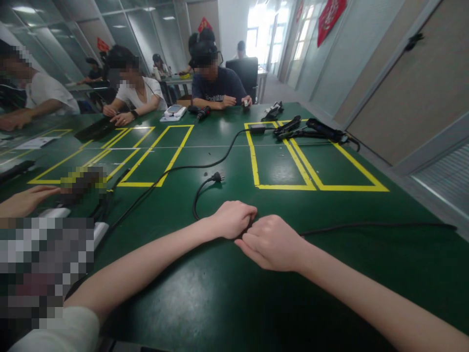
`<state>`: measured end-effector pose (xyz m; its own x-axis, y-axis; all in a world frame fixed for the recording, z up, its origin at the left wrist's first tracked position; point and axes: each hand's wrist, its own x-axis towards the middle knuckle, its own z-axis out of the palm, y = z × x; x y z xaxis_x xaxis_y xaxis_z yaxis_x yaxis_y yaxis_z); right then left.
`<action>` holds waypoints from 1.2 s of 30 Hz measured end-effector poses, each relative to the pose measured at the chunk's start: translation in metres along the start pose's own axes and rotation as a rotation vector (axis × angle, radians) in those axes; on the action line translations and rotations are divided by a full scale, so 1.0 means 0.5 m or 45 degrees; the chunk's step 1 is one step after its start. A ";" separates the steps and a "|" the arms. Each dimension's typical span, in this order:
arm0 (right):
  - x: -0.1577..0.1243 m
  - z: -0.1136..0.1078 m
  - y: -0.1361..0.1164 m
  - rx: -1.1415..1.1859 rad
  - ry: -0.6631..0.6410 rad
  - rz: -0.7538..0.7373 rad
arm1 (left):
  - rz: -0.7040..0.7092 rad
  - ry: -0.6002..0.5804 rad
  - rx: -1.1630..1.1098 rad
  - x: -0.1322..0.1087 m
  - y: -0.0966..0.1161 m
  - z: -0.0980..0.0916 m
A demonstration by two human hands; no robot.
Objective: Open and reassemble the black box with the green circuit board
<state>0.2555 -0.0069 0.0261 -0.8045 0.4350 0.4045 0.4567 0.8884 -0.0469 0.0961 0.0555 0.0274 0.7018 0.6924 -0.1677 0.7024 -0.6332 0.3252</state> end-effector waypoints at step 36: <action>-0.048 -0.002 0.172 0.255 0.195 0.620 | -0.037 0.689 -0.824 0.006 -0.050 -0.066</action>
<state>0.3145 0.0590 0.0135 -0.4469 0.7899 0.4199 0.6693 0.6067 -0.4289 0.0767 0.0847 0.0496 0.4147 0.8801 0.2310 0.3968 -0.4034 0.8245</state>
